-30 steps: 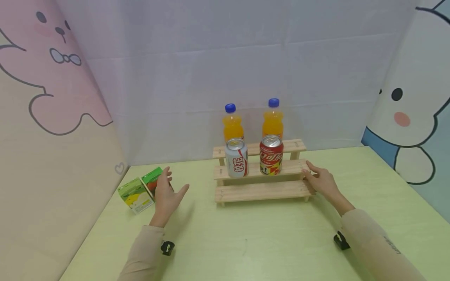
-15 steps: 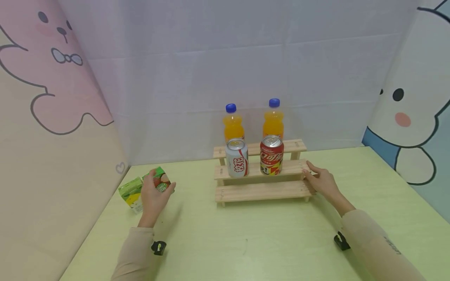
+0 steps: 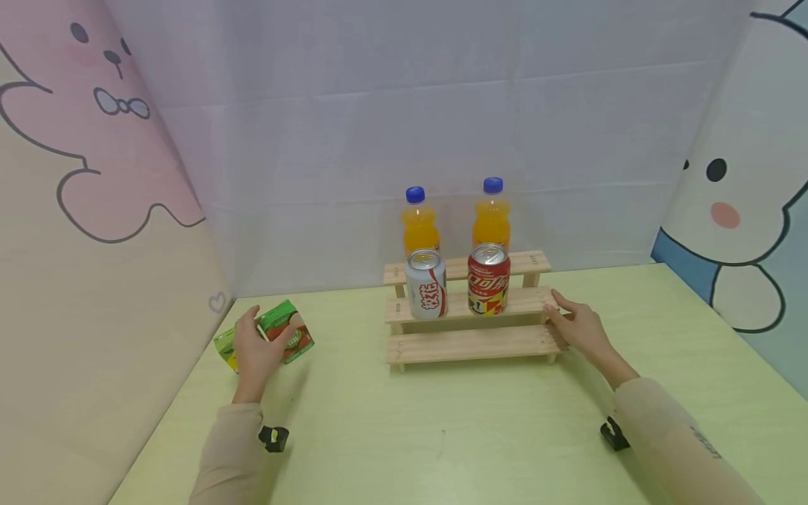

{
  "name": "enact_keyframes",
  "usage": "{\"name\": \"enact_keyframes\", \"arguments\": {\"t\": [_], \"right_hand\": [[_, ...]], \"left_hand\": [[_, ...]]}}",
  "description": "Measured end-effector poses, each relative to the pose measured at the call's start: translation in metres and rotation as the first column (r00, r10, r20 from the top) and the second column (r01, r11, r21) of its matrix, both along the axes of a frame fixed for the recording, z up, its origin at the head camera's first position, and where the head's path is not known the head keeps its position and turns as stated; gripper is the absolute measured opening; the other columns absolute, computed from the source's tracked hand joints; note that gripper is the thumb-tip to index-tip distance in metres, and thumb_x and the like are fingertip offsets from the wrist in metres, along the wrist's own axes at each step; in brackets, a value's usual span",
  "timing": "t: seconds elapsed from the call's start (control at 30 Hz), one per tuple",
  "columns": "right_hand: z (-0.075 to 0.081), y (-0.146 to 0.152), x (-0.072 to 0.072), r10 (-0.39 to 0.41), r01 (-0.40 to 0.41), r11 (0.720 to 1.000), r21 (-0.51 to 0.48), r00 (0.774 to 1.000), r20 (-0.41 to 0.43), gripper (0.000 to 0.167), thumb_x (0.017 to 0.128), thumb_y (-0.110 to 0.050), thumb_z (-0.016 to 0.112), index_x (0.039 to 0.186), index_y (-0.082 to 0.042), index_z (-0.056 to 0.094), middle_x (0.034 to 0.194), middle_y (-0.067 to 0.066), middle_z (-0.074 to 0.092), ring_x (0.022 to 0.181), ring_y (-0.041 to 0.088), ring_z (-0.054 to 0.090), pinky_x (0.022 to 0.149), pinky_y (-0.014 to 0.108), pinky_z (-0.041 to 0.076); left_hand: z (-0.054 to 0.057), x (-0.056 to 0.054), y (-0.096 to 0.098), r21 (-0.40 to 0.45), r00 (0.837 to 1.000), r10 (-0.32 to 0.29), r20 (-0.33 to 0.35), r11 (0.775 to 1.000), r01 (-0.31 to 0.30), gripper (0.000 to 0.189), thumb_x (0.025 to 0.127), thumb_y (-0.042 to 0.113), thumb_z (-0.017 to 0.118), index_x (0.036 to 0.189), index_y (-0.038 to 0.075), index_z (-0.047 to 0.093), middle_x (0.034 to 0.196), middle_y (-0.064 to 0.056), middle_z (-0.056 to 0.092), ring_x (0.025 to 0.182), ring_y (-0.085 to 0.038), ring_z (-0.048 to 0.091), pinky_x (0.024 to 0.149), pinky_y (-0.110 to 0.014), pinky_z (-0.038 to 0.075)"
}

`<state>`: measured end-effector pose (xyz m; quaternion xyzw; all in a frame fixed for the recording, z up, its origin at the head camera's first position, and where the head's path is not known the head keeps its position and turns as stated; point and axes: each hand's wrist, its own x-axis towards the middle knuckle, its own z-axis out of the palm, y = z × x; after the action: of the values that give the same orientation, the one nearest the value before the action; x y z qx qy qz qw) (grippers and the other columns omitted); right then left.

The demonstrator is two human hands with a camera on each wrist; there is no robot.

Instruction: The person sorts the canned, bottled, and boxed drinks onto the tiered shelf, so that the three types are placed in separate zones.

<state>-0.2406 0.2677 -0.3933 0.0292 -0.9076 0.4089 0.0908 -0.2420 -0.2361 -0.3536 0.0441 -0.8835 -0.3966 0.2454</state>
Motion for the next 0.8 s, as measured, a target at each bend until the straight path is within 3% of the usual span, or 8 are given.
{"name": "enact_keyframes", "arguments": {"t": [0.23,0.57,0.8], "right_hand": [[0.001,-0.001,0.001,-0.001,0.001,1.0,-0.013,1.0,0.008,0.054,0.097,-0.03,0.043,0.136,0.006,0.031,0.1,0.032,0.059,0.092,0.043,0.058,0.058,0.031,0.043],[0.001,-0.001,0.002,0.002,-0.002,1.0,-0.009,1.0,-0.005,0.054,0.097,-0.029,0.043,0.136,0.006,0.032,0.096,0.028,0.062,0.091,0.041,0.059,0.058,0.03,0.043],[-0.002,0.0,0.0,-0.002,0.003,0.999,-0.037,0.999,0.037,0.057,0.097,-0.034,0.041,0.139,0.002,0.029,0.098,0.026,0.063,0.084,0.03,0.06,0.054,0.027,0.042]], "left_hand": [[-0.001,-0.009,-0.009,0.0,0.997,0.007,0.072,1.0,-0.007,0.073,0.08,0.019,0.069,0.135,-0.006,0.029,0.133,-0.029,0.031,0.119,-0.042,0.032,0.095,-0.053,0.031],[-0.004,-0.016,-0.017,-0.07,0.999,0.001,0.048,0.998,0.002,0.066,0.08,0.01,0.068,0.132,-0.01,0.033,0.122,-0.03,0.038,0.11,-0.041,0.037,0.09,-0.053,0.031],[-0.003,-0.017,-0.016,-0.101,0.999,0.002,0.054,0.995,0.004,0.059,0.079,0.008,0.068,0.127,-0.011,0.04,0.117,-0.03,0.045,0.105,-0.041,0.042,0.088,-0.053,0.033]]}}
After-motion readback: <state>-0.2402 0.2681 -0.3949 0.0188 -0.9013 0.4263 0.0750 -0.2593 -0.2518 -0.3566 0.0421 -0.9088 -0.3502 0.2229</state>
